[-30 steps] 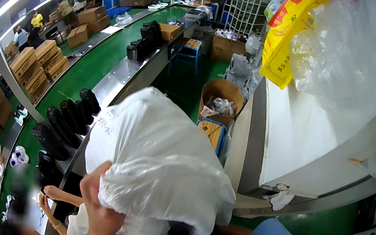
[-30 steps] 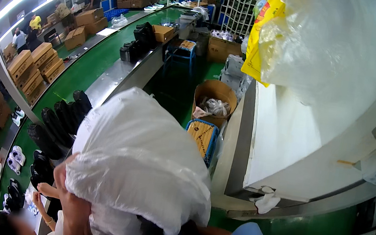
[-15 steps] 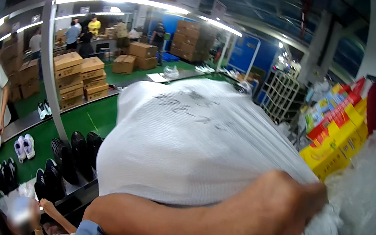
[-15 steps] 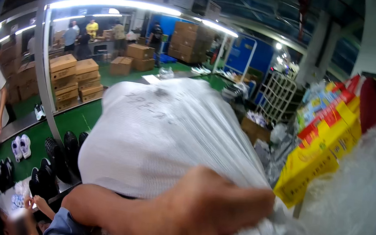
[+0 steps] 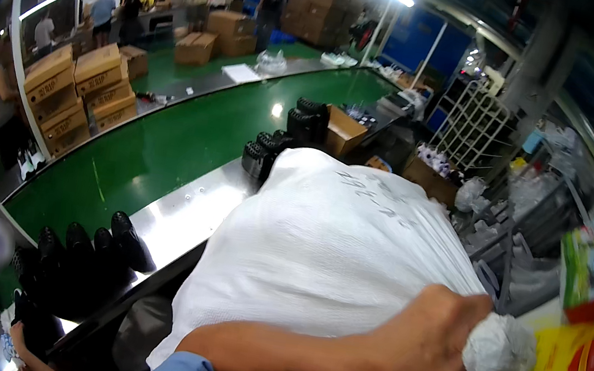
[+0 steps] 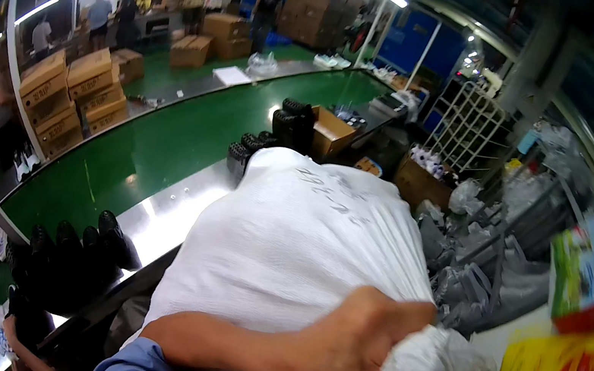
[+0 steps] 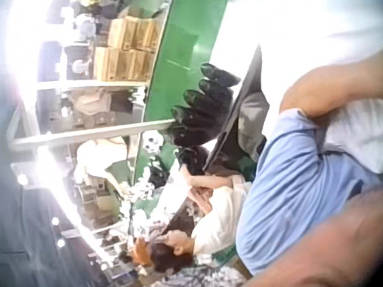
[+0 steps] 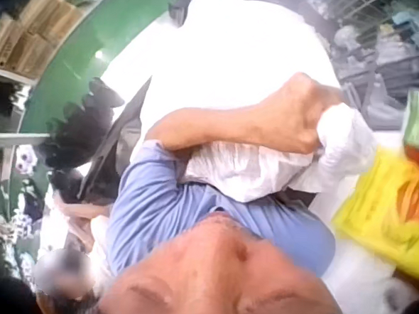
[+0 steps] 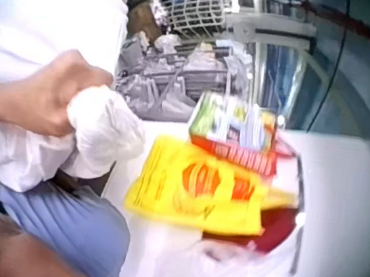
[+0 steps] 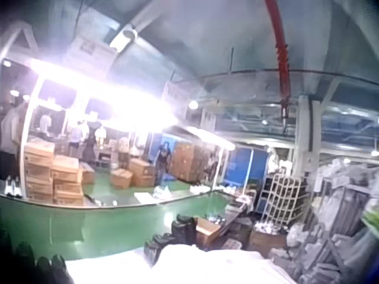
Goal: The person moves shoe outsoles from a large white bag onto an assembly line table, lining them up in a row and occasionally picking up a bottle.
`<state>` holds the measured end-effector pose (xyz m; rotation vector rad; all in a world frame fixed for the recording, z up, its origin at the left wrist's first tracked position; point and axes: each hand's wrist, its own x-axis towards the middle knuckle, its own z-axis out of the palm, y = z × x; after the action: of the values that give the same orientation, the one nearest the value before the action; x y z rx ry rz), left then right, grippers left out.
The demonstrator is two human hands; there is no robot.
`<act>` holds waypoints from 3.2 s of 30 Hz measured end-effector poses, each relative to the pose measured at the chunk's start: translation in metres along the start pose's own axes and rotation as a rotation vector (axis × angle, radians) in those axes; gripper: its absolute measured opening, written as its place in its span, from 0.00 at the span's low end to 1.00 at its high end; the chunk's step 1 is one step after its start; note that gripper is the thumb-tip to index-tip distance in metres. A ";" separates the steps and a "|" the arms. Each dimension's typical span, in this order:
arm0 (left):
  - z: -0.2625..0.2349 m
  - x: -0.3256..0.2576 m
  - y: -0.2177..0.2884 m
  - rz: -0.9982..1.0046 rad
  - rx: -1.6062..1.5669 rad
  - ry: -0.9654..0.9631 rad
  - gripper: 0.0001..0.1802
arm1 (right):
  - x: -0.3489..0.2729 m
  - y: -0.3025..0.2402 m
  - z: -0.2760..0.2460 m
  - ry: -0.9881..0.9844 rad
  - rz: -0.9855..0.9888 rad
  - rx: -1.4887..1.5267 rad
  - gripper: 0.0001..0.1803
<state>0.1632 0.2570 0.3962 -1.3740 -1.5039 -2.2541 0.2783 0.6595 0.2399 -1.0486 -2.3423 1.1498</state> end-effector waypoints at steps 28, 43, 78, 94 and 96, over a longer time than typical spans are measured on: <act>-0.212 0.132 -0.339 -0.682 0.531 0.181 0.10 | 0.006 0.062 0.386 -0.713 0.449 -0.052 0.27; -0.382 0.025 -0.469 -1.225 0.284 0.377 0.12 | -0.070 0.057 0.528 -0.231 1.212 0.362 0.22; -0.473 -0.053 -0.814 -1.442 1.528 -0.142 0.16 | 0.163 0.212 0.577 0.167 1.314 0.825 0.18; -0.504 -0.123 -0.776 -0.902 1.666 -0.066 0.22 | 0.197 -0.003 0.645 -0.738 -0.058 0.254 0.15; -0.486 -0.106 -0.763 -0.961 1.613 -0.065 0.21 | 0.189 0.045 0.681 -0.812 -0.065 0.040 0.16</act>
<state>-0.4746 0.2250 -0.2541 -0.1461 -3.0742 -0.3204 -0.2136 0.4480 -0.2236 -0.5216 -2.8733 1.8378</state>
